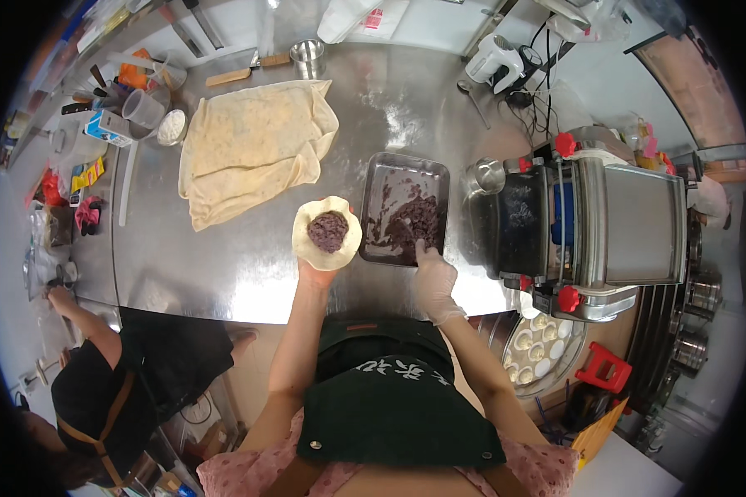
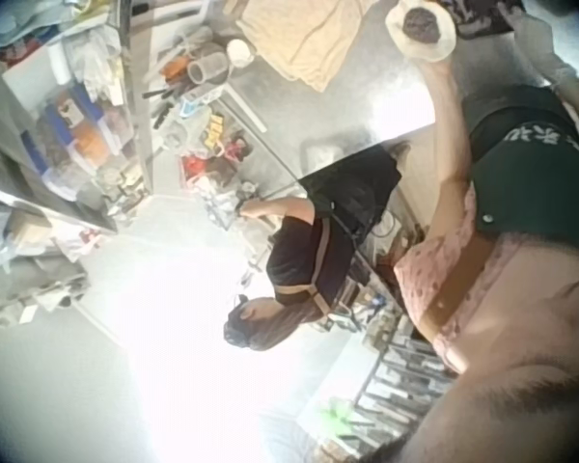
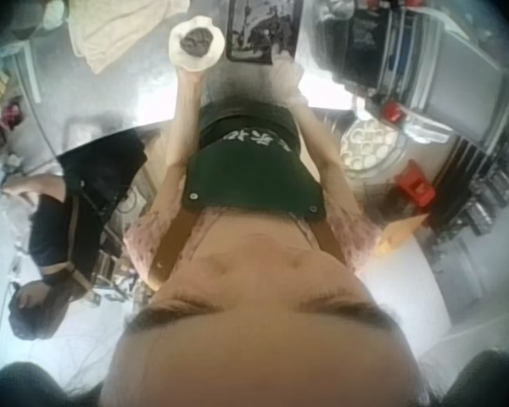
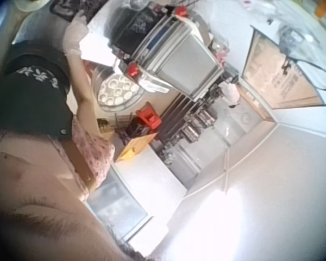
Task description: The person makes buns by filling dough wrappers with bean paste and pinching them closed, places a bun into a steamer basket, retrieves a new container of filling from the refrigerator, and uncovers more dough wrappers to fill.
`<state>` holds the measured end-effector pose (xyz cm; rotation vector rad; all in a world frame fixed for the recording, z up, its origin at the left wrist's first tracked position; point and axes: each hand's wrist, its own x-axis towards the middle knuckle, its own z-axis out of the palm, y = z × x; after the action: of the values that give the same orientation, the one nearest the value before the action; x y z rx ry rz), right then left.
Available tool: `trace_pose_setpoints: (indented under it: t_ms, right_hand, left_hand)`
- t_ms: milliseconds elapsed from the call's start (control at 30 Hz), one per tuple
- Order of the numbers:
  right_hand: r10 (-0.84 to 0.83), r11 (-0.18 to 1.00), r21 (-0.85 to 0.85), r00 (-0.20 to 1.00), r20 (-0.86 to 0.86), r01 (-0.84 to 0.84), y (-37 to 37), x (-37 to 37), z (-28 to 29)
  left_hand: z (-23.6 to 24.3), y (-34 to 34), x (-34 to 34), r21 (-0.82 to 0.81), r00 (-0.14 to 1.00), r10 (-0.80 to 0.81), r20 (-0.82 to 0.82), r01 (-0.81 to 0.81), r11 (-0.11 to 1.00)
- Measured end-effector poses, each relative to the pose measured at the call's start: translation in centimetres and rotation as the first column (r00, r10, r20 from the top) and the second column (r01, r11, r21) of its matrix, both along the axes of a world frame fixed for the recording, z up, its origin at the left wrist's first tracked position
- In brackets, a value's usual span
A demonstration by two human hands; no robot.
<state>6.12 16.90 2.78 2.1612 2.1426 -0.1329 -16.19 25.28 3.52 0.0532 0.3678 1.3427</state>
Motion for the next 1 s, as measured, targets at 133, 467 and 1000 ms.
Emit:
trace_pose_setpoints:
  t_ms: [133, 467, 1000]
  right_hand:
    - [-0.043, 0.998, -0.061, 0.981, -0.192, 0.032, -1.1, -0.6, 0.4]
    - [-0.656, 0.74, -0.672, 0.23, -0.719, 0.007, 1.7, 3.0, 0.2]
    - [0.22, 0.915, 0.404, 0.858, -0.464, -0.016, -1.6, -1.9, 10.3]
  left_hand:
    - [0.1, -0.1, -0.1, -0.037, 0.997, -0.002, 0.082, 0.005, 0.999]
    - [-0.9, 0.2, -1.1, 0.07, 0.974, -0.117, 0.192, 0.106, 0.992]
    - [6.0, 1.0, 7.0, 0.598, 0.82, 0.269, -0.506, 0.109, 0.794]
